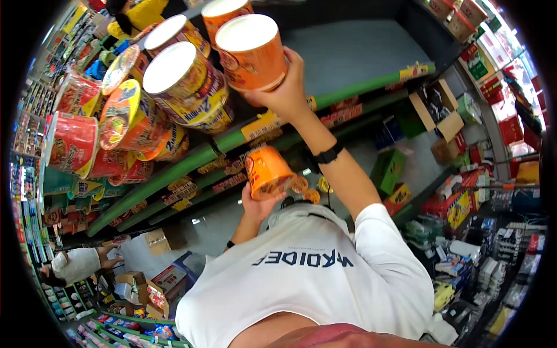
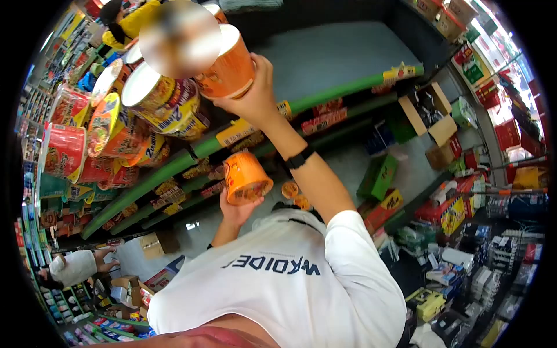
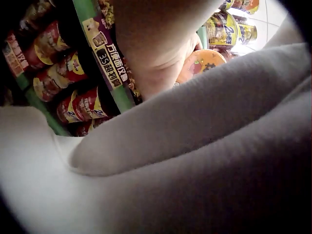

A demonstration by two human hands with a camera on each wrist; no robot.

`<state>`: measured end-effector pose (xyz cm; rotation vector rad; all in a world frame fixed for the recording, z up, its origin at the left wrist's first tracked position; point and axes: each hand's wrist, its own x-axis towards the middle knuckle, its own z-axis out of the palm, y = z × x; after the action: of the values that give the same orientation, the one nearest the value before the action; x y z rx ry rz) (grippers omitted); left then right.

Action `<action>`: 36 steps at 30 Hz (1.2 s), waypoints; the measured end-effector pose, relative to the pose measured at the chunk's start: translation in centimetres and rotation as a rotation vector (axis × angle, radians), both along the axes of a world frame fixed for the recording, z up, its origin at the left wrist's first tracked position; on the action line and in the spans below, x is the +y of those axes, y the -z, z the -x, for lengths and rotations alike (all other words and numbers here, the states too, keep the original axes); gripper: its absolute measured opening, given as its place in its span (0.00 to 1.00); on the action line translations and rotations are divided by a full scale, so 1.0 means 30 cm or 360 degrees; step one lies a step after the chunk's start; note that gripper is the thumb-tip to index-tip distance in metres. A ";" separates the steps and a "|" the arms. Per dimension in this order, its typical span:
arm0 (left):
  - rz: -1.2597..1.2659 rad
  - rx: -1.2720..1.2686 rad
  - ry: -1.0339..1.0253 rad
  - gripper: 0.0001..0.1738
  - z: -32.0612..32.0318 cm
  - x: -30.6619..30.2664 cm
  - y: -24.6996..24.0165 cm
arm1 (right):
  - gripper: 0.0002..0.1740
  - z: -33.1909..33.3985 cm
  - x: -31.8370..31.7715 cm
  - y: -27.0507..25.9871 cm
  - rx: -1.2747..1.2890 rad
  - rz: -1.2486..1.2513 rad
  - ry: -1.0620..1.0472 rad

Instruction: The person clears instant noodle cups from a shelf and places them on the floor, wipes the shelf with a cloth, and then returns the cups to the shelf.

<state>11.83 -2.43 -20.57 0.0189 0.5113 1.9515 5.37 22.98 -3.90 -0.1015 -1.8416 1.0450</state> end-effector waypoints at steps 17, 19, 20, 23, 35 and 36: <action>-0.0125 0.0044 0.0781 0.46 0.001 0.185 -0.245 | 0.53 -0.641 0.025 0.166 -0.0759 0.0205 -0.0830; -0.0241 0.0283 0.0878 0.47 0.035 0.191 -0.293 | 0.52 -0.640 0.049 0.109 -0.0366 0.0945 -0.0922; -0.0374 0.0530 0.0961 0.48 0.054 0.201 -0.322 | 0.50 -0.629 0.084 0.089 -0.0206 0.1070 -0.0743; -0.0200 0.1185 0.0702 0.45 0.078 0.182 -0.436 | 0.24 -0.508 0.173 -0.075 0.0156 0.1498 -0.0561; 0.0476 0.1246 0.0687 0.30 0.029 0.071 -0.270 | 0.27 -0.153 0.482 -0.103 -0.0852 0.1300 -0.0250; 0.0496 0.1199 0.0677 0.28 0.025 0.073 -0.259 | 0.26 -0.121 0.503 -0.050 -0.0626 0.1203 -0.0272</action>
<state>11.07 -0.25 -12.79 0.6305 1.1912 1.3832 9.01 38.08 -2.39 -0.6434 -1.7075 1.9073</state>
